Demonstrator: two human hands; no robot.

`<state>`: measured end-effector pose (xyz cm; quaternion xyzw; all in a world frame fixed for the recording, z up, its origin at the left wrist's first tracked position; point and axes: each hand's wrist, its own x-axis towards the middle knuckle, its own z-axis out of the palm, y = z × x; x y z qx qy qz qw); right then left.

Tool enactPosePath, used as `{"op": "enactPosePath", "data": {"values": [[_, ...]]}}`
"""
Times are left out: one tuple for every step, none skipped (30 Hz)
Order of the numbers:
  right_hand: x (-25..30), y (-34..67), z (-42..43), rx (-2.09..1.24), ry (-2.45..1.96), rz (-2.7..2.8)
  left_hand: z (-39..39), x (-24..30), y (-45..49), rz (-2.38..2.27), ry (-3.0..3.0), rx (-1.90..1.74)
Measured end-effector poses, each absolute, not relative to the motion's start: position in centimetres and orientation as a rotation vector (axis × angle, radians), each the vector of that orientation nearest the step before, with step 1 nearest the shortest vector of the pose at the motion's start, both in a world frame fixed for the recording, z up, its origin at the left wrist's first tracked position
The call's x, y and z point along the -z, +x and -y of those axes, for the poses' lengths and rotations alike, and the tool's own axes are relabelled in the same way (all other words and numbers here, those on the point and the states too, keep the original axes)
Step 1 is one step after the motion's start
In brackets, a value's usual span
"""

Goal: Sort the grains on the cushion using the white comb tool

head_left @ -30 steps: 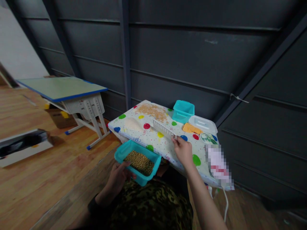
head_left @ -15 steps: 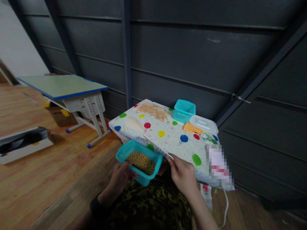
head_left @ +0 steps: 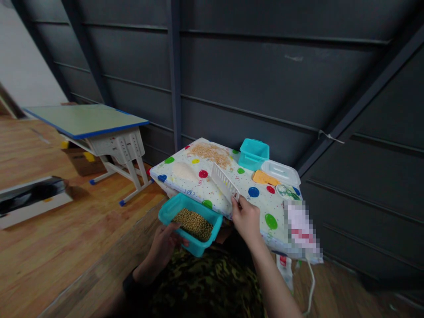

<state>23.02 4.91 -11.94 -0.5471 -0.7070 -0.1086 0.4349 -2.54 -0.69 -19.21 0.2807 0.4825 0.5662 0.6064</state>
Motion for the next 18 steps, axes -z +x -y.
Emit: {"op": "enactPosePath", "data": {"values": [[12.0,22.9,-5.6,0.252,-1.370,1.777,0.7,19.3,-2.6,-1.111,0.654,-1.314],[12.1,22.9,-6.1,0.236,-1.374,1.793,0.7,19.4,-2.7,-1.108,0.657,-1.322],[12.1,22.8,-6.4,0.223,-1.371,1.808,0.7,19.4,-2.8,-1.106,0.660,-1.330],[12.1,22.8,-6.5,0.213,-1.362,1.822,0.6,19.5,-2.9,-1.106,0.663,-1.335],[12.2,22.8,-6.4,0.202,-1.351,1.834,0.6,19.5,-2.9,-1.108,0.664,-1.338],[12.2,22.8,-6.2,0.192,-1.338,1.845,0.6,19.5,-3.0,-1.112,0.663,-1.337],[12.2,22.9,-5.9,0.181,-1.324,1.856,0.6,19.4,-3.0,-1.116,0.658,-1.334],[12.2,23.0,-5.5,0.174,-1.309,1.865,0.6,19.4,-3.0,-1.119,0.653,-1.333],[12.1,23.0,-5.1,0.171,-1.292,1.872,0.6,19.4,-3.0,-1.122,0.649,-1.335],[12.1,23.1,-4.6,0.173,-1.271,1.877,0.5,19.3,-3.0,-1.125,0.648,-1.338],[12.0,23.1,-4.0,0.178,-1.248,1.881,0.5,19.3,-3.0,-1.130,0.646,-1.343],[11.9,23.1,-3.5,0.186,-1.221,1.884,0.5,19.3,-3.0,-1.134,0.645,-1.347],[11.8,23.1,-2.9,0.192,-1.192,1.887,0.5,19.3,-3.0,-1.137,0.644,-1.346],[11.8,23.0,-2.2,0.195,-1.162,1.892,0.5,19.2,-2.9,-1.141,0.641,-1.343],[11.6,22.9,-1.5,0.195,-1.131,1.894,0.5,19.2,-2.9,-1.143,0.637,-1.338],[11.5,22.7,-0.7,0.193,-1.101,1.896,0.5,19.2,-2.9,-1.142,0.634,-1.332],[11.4,22.6,0.0,0.187,-1.071,1.900,0.5,19.2,-2.8,-1.138,0.636,-1.327],[11.3,22.4,0.7,0.179,-1.042,1.905,0.5,19.1,-2.8,-1.131,0.640,-1.324]]}}
